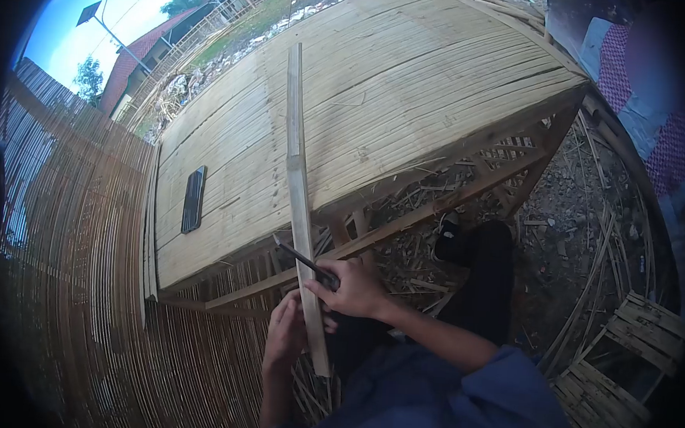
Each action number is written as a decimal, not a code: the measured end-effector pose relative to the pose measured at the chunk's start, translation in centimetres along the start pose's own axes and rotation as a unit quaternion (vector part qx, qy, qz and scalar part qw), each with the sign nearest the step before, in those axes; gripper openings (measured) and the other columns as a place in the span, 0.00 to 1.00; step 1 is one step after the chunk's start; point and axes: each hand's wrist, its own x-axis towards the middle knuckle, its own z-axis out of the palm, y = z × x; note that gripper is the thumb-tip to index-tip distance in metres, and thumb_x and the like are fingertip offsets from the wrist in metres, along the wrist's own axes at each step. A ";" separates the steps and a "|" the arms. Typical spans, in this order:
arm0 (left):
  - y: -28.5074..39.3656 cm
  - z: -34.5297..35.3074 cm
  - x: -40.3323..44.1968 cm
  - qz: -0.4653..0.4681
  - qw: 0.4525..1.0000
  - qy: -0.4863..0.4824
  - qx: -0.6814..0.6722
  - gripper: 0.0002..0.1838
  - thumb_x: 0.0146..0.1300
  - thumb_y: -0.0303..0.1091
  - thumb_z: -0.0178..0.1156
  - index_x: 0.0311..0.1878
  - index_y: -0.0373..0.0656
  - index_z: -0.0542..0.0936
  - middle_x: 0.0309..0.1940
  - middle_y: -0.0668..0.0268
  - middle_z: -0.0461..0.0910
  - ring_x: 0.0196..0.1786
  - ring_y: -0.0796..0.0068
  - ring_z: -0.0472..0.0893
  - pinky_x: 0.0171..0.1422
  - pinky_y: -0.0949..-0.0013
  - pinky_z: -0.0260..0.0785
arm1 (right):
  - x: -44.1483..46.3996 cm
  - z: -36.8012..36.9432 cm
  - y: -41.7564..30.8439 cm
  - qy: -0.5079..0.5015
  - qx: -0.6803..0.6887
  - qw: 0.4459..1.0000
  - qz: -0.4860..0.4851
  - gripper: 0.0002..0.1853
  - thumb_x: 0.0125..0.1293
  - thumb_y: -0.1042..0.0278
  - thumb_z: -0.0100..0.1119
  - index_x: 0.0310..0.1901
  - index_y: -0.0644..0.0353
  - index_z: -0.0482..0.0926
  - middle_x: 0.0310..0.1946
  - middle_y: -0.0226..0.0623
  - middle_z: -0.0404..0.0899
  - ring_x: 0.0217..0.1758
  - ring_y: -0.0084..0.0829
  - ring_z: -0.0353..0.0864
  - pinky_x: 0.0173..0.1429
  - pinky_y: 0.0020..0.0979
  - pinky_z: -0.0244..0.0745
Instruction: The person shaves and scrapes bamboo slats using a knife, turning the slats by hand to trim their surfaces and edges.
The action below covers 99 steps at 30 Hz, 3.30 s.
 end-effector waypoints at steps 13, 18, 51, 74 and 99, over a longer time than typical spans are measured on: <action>-0.8 0.9 3.7 -0.007 0.990 0.136 -0.025 0.18 0.74 0.45 0.44 0.41 0.38 0.73 0.26 0.63 0.78 0.24 0.73 0.78 0.29 0.71 0.73 | -2.7 -2.8 2.2 -0.006 -0.076 0.996 -0.041 0.21 0.63 0.52 0.65 0.49 0.60 0.79 0.23 0.41 0.79 0.25 0.31 0.81 0.32 0.32 0.73; -0.1 0.8 4.7 0.008 0.977 0.137 0.164 0.20 0.75 0.47 0.45 0.34 0.42 0.74 0.20 0.69 0.73 0.20 0.80 0.73 0.25 0.76 0.65 | -2.8 -4.6 2.1 0.027 -0.114 0.992 -0.041 0.23 0.64 0.45 0.59 0.46 0.59 0.80 0.21 0.42 0.79 0.26 0.40 0.83 0.32 0.36 0.74; -2.8 1.9 3.4 0.047 0.963 0.101 0.247 0.24 0.77 0.43 0.39 0.30 0.38 0.76 0.22 0.71 0.73 0.28 0.84 0.69 0.33 0.74 0.63 | -0.8 -4.2 -2.6 -0.010 -0.431 0.888 -0.158 0.34 0.51 0.24 0.57 0.27 0.55 0.78 0.15 0.35 0.75 0.20 0.40 0.80 0.25 0.36 0.74; -4.1 3.2 2.5 0.072 0.945 0.122 0.296 0.19 0.73 0.36 0.42 0.32 0.31 0.72 0.18 0.65 0.71 0.23 0.77 0.71 0.27 0.65 0.62 | -0.9 -6.3 -3.1 -0.031 -0.451 0.879 -0.154 0.35 0.53 0.23 0.55 0.28 0.56 0.78 0.15 0.36 0.74 0.19 0.40 0.79 0.24 0.37 0.74; -3.7 4.3 3.5 -0.042 0.985 0.107 0.126 0.17 0.74 0.36 0.41 0.30 0.41 0.74 0.17 0.76 0.66 0.17 0.86 0.63 0.19 0.75 0.51 | -0.8 -7.1 -2.0 -0.022 -0.471 0.870 -0.145 0.36 0.51 0.22 0.56 0.23 0.57 0.76 0.14 0.38 0.75 0.20 0.43 0.81 0.26 0.39 0.76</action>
